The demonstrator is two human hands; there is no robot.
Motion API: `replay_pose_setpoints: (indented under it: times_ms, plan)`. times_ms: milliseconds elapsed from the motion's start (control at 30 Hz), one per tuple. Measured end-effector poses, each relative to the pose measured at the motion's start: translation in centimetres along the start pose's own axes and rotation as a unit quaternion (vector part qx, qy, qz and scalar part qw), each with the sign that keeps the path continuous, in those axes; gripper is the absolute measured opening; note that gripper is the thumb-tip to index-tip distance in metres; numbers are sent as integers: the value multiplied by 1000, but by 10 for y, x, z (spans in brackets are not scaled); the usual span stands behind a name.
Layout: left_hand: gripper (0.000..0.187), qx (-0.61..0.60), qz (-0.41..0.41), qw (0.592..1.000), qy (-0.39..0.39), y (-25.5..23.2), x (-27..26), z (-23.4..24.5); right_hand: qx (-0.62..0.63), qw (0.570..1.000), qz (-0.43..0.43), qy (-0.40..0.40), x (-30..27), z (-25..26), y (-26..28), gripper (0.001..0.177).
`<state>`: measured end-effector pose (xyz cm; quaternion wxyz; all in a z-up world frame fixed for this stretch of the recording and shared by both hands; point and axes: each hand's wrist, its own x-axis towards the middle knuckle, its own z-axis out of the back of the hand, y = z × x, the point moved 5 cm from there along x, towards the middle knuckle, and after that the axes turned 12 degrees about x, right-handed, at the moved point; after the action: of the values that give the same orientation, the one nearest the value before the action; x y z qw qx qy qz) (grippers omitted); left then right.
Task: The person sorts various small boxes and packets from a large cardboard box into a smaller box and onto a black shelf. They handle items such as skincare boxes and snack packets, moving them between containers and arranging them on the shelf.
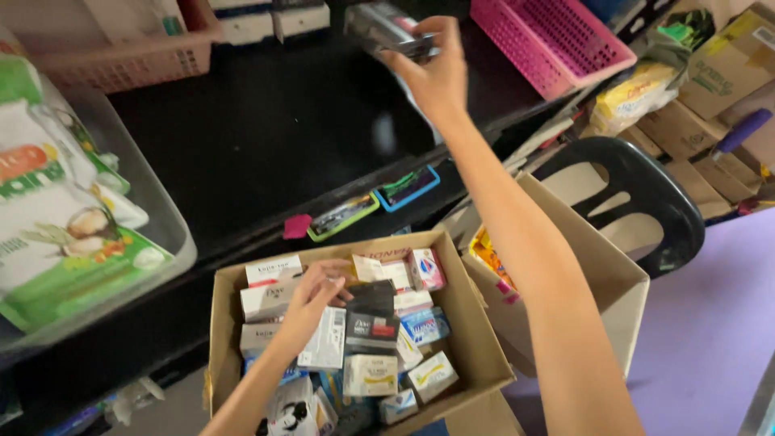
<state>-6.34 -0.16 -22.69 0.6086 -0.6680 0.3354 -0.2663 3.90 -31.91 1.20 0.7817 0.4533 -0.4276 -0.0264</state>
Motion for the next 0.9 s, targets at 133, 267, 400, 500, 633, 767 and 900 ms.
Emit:
replay_pose_setpoints:
  times_ms: [133,267,400,500,633,767,900]
  plan:
    - [33,-18,14,1000,-14,1,0,5,-117,992,31,-21,32,-43,-33,61]
    - [31,-30,23,999,-18,-3,0,8,-102,994,41,-2,53,-72,-64,63]
    - [30,-21,31,999,-17,-13,-2,10,-70,995,64,35,65,-89,-87,63]
    - [30,-33,22,999,-20,-16,-2,13,-59,994,77,52,75,-96,-98,64]
    - [30,-33,19,999,-27,-15,-1,18,-59,991,94,81,86,-104,-109,67]
    - [30,-31,5,999,-35,-15,0,22,-35,991,69,112,92,-103,-113,65]
    - [28,-12,-21,999,-48,9,9,29,-53,988,104,101,74,-83,-83,63]
